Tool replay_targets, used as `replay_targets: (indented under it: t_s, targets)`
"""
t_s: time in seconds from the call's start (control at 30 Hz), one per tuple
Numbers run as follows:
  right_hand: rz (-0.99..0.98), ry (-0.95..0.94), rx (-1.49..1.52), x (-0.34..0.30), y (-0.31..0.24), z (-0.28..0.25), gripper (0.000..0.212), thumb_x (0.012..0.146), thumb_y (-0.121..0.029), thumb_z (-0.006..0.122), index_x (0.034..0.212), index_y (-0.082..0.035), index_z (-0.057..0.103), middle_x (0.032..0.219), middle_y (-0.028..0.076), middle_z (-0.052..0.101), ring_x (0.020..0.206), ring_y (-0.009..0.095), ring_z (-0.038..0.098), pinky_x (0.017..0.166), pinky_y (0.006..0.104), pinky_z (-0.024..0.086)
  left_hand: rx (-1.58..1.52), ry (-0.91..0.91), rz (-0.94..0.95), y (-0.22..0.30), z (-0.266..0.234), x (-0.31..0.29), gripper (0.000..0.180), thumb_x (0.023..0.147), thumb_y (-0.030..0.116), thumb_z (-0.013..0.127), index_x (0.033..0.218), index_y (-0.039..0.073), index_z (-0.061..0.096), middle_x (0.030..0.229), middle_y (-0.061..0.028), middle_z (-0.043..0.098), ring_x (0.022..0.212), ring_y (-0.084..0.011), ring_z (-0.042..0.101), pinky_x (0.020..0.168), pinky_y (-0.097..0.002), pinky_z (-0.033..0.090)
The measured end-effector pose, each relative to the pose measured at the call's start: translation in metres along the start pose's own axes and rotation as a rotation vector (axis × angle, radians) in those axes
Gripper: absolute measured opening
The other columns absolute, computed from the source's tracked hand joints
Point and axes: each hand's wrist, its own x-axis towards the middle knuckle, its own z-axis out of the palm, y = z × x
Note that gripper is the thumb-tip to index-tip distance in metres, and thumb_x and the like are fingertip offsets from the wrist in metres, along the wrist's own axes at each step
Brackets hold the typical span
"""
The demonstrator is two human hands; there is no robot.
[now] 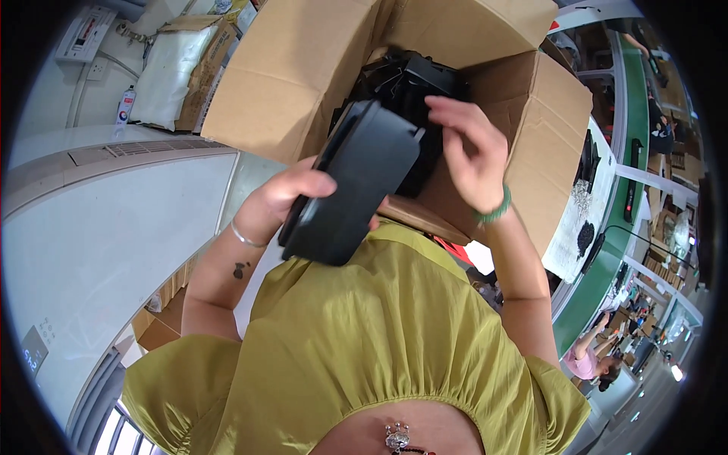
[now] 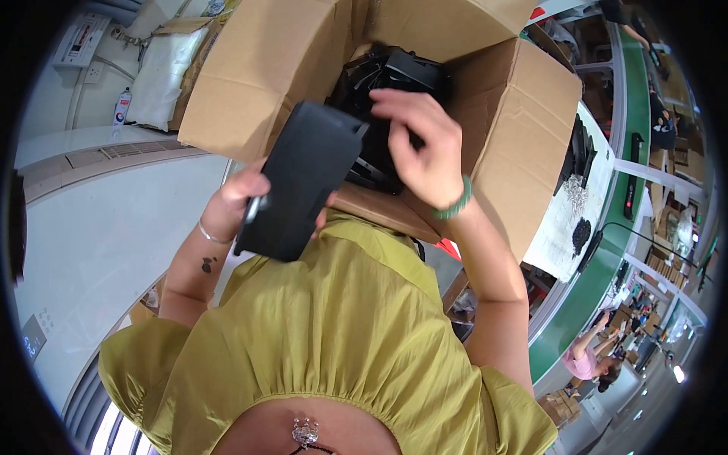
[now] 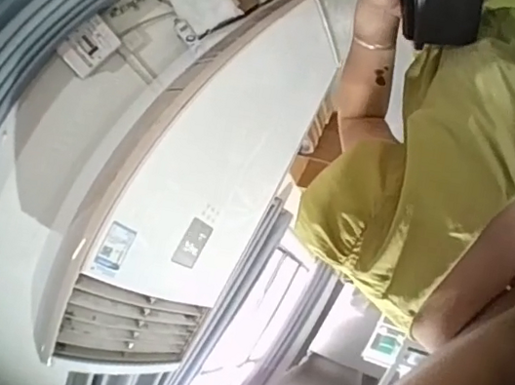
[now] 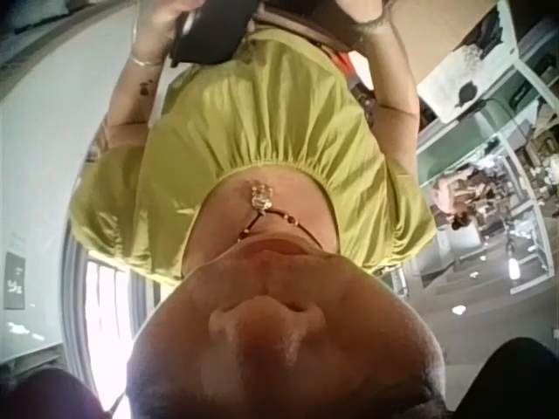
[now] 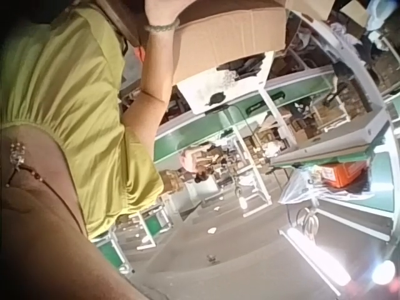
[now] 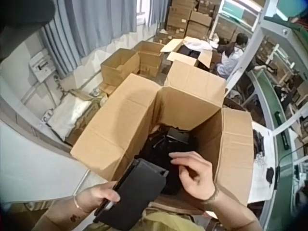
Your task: Sorting and arranging black plastic components from a cardboard box onto an assembly table in a manufacturing facility.
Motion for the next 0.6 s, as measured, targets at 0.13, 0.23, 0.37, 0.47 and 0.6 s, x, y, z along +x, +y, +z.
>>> replay_targets:
  t_s: [0.13, 0.23, 0.37, 0.47, 0.6]
  targets:
    - [0.380, -0.154, -0.081, 0.032, 0.115, 0.043, 0.022, 0.076, -0.004, 0.049, 0.089, -0.007, 0.067, 0.082, 0.014, 0.066, 0.078, 0.027, 0.063, 0.075, 0.0335, 0.050, -0.215, -0.023, -0.069, -0.031, -0.014, -0.032, 0.086, 0.055, 0.036, 0.071, 0.121, -0.009, 0.038, 0.103, -0.0241, 0.052, 0.085, -0.0334, 0.060, 0.074, -0.0407, 0.052]
    - [0.446, -0.408, -0.385, 0.043, 0.214, 0.106, 0.018, 0.075, -0.016, 0.056, 0.085, -0.013, 0.070, 0.087, 0.013, 0.065, 0.085, 0.031, 0.062, 0.081, 0.0387, 0.050, -0.319, 0.013, -0.026, -0.052, -0.014, -0.047, 0.088, 0.052, 0.035, 0.071, 0.120, -0.008, 0.038, 0.102, -0.0235, 0.052, 0.084, -0.0345, 0.058, 0.075, -0.0391, 0.050]
    - [0.721, -0.464, -0.488, 0.054, 0.252, 0.171, 0.023, 0.076, -0.020, 0.059, 0.095, -0.011, 0.067, 0.095, 0.014, 0.065, 0.090, 0.030, 0.062, 0.084, 0.0382, 0.049, -0.330, 0.376, 0.160, -0.079, -0.014, -0.070, 0.087, 0.051, 0.038, 0.073, 0.119, -0.006, 0.039, 0.099, -0.0225, 0.051, 0.081, -0.0317, 0.057, 0.072, -0.0363, 0.049]
    - [0.814, -0.519, -0.630, 0.064, 0.237, 0.198, 0.028, 0.075, -0.020, 0.061, 0.101, -0.010, 0.065, 0.091, 0.014, 0.066, 0.086, 0.028, 0.064, 0.080, 0.0381, 0.050, -0.456, 0.311, 0.279, -0.083, -0.017, -0.078, 0.085, 0.053, 0.034, 0.072, 0.120, -0.006, 0.039, 0.100, -0.0235, 0.052, 0.085, -0.0315, 0.057, 0.075, -0.0377, 0.048]
    - [0.944, -0.585, -0.363, 0.067, 0.255, 0.198, 0.039, 0.073, -0.012, 0.061, 0.113, -0.012, 0.060, 0.083, 0.010, 0.068, 0.074, 0.023, 0.066, 0.071, 0.0364, 0.053, -0.547, 0.264, 0.333, -0.081, -0.010, -0.078, 0.084, 0.056, 0.035, 0.069, 0.123, -0.005, 0.037, 0.102, -0.0239, 0.050, 0.087, -0.0319, 0.057, 0.077, -0.0384, 0.047]
